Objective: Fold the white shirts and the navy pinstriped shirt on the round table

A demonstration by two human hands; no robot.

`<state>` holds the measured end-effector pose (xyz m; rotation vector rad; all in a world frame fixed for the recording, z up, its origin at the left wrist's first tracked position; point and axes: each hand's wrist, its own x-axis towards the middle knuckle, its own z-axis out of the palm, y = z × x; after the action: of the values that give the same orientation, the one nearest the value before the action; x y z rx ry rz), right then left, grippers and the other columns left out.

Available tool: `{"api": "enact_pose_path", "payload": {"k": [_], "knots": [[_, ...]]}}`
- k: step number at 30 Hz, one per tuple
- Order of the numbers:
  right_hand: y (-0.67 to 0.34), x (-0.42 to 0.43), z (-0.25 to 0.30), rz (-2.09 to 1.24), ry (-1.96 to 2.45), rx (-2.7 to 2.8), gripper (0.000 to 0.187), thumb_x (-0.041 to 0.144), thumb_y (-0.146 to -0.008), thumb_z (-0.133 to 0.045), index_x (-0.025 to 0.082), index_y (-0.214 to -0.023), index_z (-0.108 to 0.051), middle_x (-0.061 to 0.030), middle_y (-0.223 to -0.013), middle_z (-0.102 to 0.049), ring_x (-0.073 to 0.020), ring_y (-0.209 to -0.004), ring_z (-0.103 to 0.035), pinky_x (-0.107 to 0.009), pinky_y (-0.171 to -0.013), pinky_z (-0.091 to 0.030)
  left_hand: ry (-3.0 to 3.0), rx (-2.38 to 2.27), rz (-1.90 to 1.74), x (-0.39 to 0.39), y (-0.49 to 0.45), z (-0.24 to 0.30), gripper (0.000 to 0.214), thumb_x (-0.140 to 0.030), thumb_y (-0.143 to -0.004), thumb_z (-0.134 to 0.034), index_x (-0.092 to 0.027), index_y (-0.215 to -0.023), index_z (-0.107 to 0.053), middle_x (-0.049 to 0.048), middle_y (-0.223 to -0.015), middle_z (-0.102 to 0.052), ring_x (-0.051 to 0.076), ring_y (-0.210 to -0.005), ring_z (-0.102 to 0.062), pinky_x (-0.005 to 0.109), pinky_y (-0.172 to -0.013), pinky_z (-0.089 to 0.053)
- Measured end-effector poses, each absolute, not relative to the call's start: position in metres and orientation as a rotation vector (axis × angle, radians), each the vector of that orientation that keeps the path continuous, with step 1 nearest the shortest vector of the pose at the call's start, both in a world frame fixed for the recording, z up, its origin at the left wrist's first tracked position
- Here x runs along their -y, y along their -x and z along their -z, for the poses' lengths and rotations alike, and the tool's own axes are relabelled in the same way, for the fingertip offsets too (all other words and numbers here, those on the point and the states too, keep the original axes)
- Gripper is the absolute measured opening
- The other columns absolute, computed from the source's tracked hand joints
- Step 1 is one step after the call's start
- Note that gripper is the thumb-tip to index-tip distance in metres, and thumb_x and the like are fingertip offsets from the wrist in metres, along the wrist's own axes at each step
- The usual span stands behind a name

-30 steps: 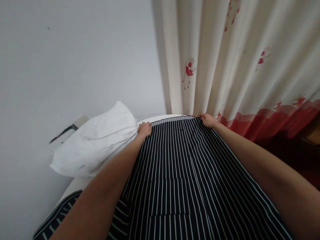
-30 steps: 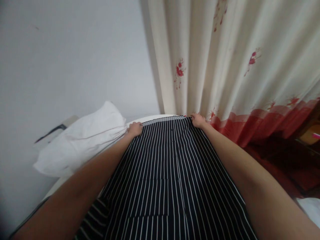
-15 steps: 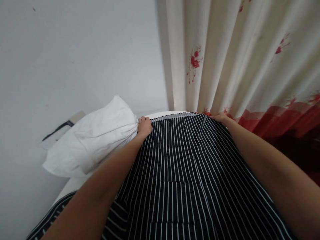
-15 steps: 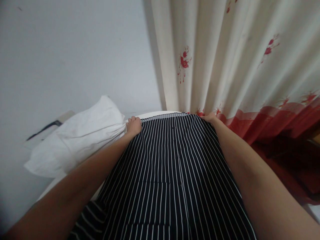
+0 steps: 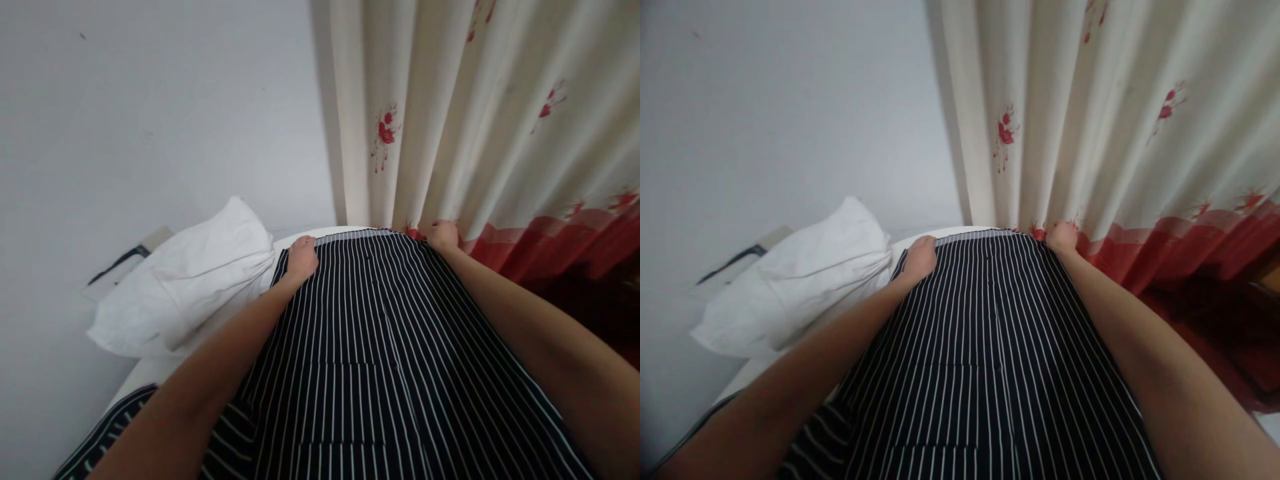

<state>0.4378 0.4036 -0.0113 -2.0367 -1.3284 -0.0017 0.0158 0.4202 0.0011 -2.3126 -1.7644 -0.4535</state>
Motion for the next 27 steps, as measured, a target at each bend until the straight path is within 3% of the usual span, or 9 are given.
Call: {"api": "enact_pose_path", "payload": {"k": [2, 5, 7, 13, 18, 22, 27], "knots": [[-0.414, -0.396, 0.010, 0.056, 2.045, 1.412, 0.036, 0.029, -0.093, -0.048, 0.011, -0.116, -0.069, -0.0227, -0.127, -0.062, -0.0342, -0.119, -0.056, -0.051, -0.103, -0.043, 2.456, 1.683, 0.370, -0.411, -0.029, 0.002, 0.049, -0.032, -0.101, -0.033, -0.020, -0.146, -0.047, 0.0116, -0.156, -0.042, 0.031, -0.146, -0.033, 0.051, -0.119, -0.026], [-0.369, -0.382, 0.010, 0.069, 1.966, 1.784, 0.044, 0.038, -0.097, -0.043, 0.016, -0.131, -0.063, -0.0183, -0.145, -0.052, -0.0332, -0.133, -0.047, -0.050, -0.110, -0.036, 2.584, 1.822, 0.160, -0.403, -0.041, 0.010, 0.063, -0.058, -0.100, -0.023, -0.031, -0.155, -0.035, 0.0042, -0.166, -0.026, 0.038, -0.152, -0.019, 0.064, -0.119, -0.018], [-0.342, -0.371, 0.014, -0.004, 1.922, 1.999, 0.053, 0.046, -0.099, -0.040, 0.018, -0.143, -0.053, -0.0153, -0.155, -0.042, -0.0321, -0.142, -0.037, -0.052, -0.115, -0.030, 2.579, 1.935, 0.102, -0.404, -0.038, 0.014, 0.068, -0.066, -0.098, -0.018, -0.036, -0.157, -0.030, 0.0008, -0.168, -0.019, 0.040, -0.152, -0.015, 0.067, -0.118, -0.016], [-0.318, -0.353, 0.027, -0.082, 2.013, 2.135, 0.064, 0.054, -0.102, -0.027, 0.020, -0.155, -0.036, -0.0130, -0.165, -0.025, -0.0307, -0.153, -0.018, -0.056, -0.121, -0.013, 2.344, 2.158, 0.113, -0.421, 0.005, 0.010, 0.070, -0.060, -0.099, -0.014, -0.028, -0.158, -0.031, 0.0057, -0.167, -0.021, 0.037, -0.153, -0.016, 0.064, -0.119, -0.016], [-0.319, -0.353, 0.023, -0.099, 2.019, 2.141, 0.065, 0.055, -0.102, -0.027, 0.021, -0.156, -0.035, -0.0128, -0.166, -0.023, -0.0304, -0.153, -0.017, -0.056, -0.121, -0.012, 2.307, 1.976, 0.243, -0.405, -0.012, 0.007, 0.062, -0.050, -0.101, -0.022, -0.023, -0.156, -0.034, 0.0102, -0.165, -0.025, 0.037, -0.152, -0.018, 0.062, -0.119, -0.015], [-0.318, -0.354, 0.021, -0.117, 1.997, 2.122, 0.066, 0.055, -0.101, -0.029, 0.019, -0.157, -0.032, -0.0133, -0.166, -0.022, -0.0301, -0.153, -0.018, -0.056, -0.122, -0.013, 2.568, 1.775, 0.259, -0.380, -0.054, 0.013, 0.063, -0.061, -0.099, -0.022, -0.036, -0.156, -0.033, 0.0018, -0.167, -0.022, 0.036, -0.153, -0.015, 0.064, -0.119, -0.013], [-0.342, -0.353, 0.025, -0.064, 1.987, 2.061, 0.065, 0.051, -0.102, -0.031, 0.014, -0.154, -0.037, -0.0165, -0.164, -0.027, -0.0293, -0.151, -0.024, -0.052, -0.121, -0.019, 2.595, 1.874, 0.234, -0.368, -0.068, 0.017, 0.067, -0.065, -0.098, -0.018, -0.035, -0.156, -0.032, 0.0011, -0.167, -0.022, 0.036, -0.153, -0.013, 0.064, -0.120, -0.011]]}}
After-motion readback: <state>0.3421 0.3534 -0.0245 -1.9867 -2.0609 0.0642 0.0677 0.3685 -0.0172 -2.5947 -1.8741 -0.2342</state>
